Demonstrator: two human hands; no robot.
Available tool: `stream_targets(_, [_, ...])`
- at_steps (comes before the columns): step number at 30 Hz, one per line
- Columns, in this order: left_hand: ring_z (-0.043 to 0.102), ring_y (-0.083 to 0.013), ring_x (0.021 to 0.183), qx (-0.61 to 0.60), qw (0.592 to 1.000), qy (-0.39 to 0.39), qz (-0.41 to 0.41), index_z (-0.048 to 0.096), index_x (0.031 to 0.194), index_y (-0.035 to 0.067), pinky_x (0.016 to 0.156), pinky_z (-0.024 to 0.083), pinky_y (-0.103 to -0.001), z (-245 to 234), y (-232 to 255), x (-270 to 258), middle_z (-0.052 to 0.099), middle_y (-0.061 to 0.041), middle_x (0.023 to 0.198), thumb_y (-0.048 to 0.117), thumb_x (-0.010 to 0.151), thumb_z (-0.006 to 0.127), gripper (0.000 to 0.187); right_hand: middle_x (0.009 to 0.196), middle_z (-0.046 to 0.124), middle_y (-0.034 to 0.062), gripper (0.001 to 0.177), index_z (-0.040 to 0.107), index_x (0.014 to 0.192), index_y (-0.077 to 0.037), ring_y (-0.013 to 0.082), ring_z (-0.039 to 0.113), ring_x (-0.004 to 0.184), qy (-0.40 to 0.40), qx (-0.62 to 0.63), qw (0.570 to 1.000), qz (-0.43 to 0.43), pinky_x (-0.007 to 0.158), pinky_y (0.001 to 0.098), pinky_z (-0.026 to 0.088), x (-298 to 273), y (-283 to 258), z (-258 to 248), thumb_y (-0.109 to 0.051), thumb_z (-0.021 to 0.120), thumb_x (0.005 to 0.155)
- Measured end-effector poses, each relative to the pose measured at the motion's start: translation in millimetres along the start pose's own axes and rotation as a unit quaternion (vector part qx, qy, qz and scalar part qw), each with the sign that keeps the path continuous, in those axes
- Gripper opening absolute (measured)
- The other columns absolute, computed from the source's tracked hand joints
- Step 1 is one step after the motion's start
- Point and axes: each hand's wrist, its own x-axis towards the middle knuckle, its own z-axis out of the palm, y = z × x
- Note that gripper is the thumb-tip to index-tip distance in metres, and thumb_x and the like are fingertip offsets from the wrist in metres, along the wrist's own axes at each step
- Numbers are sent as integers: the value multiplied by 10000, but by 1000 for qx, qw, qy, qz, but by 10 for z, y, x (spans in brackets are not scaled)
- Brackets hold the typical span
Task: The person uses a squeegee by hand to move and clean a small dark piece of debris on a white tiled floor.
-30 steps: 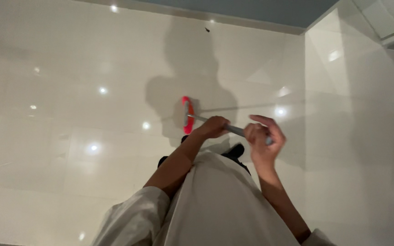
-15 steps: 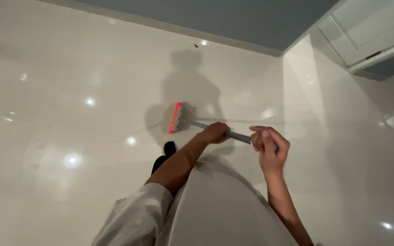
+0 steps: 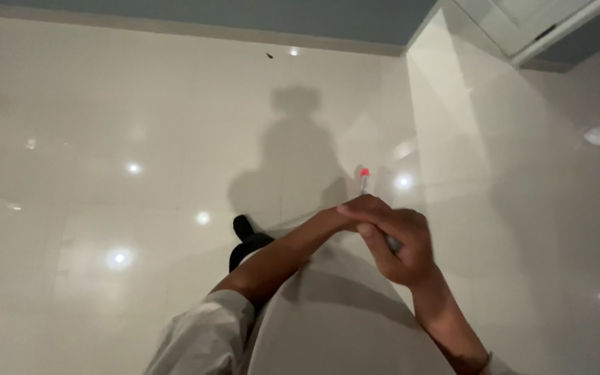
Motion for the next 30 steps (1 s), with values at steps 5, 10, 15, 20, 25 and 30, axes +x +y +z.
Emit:
stream_targets(5, [667,-221,894,-56,998,1,-17,702,1002,36,757,541,-385,307,-542,-61,723,-89,993,273,994,603,257,924,749,108,200,712,1221,-84,46,522,544,20,47,999,-2,514,232,408,-112,311,324,-144,572,1090])
stream_targets(10, [596,-266,698,48,998,48,-8,707,892,11,683,492,-408,244,-1151,-431,697,-146,773,288,975,660,292,548,473,-45,273,740,1174,-8,36,381,488,103,88,985,111,474,249,315,-277,575,532,-147,517,1098])
stream_targets(15, [576,-266,672,92,992,69,-49,699,860,33,690,485,-433,43,-1247,-553,673,-150,774,304,955,698,287,560,425,-43,306,699,1187,74,44,368,507,152,144,973,99,498,254,341,-226,582,605,-122,474,1123])
stream_targets(20, [616,-325,716,131,985,56,-98,706,815,54,708,492,-461,-71,-1266,-852,693,-156,778,323,929,701,291,545,407,-45,307,679,1205,83,44,357,483,176,197,961,85,498,261,331,-242,568,744,-97,446,1120])
stream_targets(25, [648,-375,809,164,972,82,-148,700,879,99,752,518,-478,-147,-1328,-1258,718,-139,868,340,965,690,256,563,414,-36,311,679,1229,87,51,330,499,147,238,956,89,507,267,327,-265,699,909,-97,447,1134])
stream_targets(30, [669,-353,829,181,963,98,-173,734,848,122,758,529,-475,-209,-1421,-1357,734,-112,896,334,914,706,224,549,413,-34,306,696,1189,94,55,337,487,133,217,960,112,494,262,324,-272,788,1026,-90,460,1121])
